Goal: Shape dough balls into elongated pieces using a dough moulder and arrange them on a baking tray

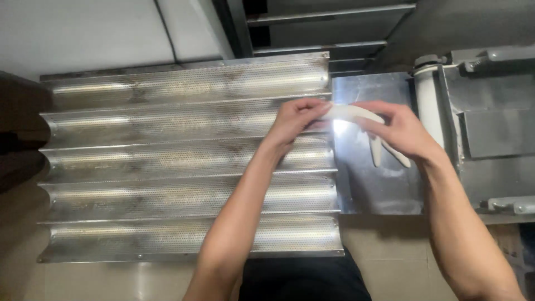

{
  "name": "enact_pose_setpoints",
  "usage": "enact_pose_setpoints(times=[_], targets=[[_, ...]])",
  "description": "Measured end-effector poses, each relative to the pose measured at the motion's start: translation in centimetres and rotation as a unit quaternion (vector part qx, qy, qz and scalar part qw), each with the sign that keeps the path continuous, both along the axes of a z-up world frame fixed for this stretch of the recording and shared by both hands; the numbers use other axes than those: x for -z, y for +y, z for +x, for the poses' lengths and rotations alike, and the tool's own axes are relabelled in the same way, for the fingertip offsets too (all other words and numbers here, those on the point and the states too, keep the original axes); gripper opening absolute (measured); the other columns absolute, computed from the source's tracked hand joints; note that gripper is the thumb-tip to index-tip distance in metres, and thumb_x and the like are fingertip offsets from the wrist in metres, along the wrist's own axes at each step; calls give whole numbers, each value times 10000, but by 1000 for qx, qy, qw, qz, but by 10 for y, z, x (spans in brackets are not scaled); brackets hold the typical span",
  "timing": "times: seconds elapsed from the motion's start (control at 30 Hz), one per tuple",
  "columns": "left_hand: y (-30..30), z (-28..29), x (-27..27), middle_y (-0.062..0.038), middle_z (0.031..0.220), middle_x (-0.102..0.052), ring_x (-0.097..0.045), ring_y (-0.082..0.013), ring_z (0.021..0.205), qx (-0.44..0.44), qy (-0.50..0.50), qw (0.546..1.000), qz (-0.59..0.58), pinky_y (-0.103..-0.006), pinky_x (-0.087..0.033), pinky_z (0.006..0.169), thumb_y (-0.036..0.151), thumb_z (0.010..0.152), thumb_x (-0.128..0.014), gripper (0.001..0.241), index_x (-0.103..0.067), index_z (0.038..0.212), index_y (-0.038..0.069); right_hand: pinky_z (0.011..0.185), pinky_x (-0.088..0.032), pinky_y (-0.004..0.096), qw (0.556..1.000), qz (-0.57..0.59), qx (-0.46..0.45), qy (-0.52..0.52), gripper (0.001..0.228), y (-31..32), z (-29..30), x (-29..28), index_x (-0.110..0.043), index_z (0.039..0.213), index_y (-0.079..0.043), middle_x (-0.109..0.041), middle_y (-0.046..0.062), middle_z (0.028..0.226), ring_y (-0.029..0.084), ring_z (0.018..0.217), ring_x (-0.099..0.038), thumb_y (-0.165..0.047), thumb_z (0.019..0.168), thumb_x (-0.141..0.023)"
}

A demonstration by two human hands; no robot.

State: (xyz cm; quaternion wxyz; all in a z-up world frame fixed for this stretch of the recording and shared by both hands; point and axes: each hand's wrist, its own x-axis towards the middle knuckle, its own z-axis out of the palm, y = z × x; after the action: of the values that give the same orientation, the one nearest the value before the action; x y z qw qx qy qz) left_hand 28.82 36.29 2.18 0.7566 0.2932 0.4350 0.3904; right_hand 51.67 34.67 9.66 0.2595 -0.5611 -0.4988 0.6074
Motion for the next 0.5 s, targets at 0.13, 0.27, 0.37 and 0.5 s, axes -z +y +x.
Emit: enact_pose_setpoints(times=[0.13,0.27,0.37,0.5], targets=[[41,-95,26,-280,1126,-697,-766,-317,870,-87,102,990,35,-388,-667,802,127,857,-820,359,-726,1152,-54,891,-536,481,928,314,-117,-164,364,51,-76,39,-745,1224,-10,-748,238,1096,436,1116,-675,-134,889,-813],[82,-149,42,-256,1097,-733,-788,-261,733,-67,258,962,51,-280,-688,702,110,833,-830,279,-760,1060,-34,792,-570,373,884,363,-149,-254,212,94,-124,67,-801,1161,-63,-775,178,978,298,779,-737,-98,953,-785],[88,-160,61,-14,534,-684,-721,-175,527,-46,515,845,135,-279,-567,595,416,757,-869,227,-824,855,217,732,-567,428,876,426,-92,-206,271,95,-100,114,-787,1167,-151,-738,130,1096,321,805,-720,-182,903,-836],[78,-157,60,49,573,-690,-727,-130,582,-84,570,814,77,-260,-576,655,585,671,-908,323,-789,762,299,738,-566,312,886,384,92,-241,108,37,37,181,-804,1122,-188,-754,26,1022,230,873,-740,-201,1015,-790]])
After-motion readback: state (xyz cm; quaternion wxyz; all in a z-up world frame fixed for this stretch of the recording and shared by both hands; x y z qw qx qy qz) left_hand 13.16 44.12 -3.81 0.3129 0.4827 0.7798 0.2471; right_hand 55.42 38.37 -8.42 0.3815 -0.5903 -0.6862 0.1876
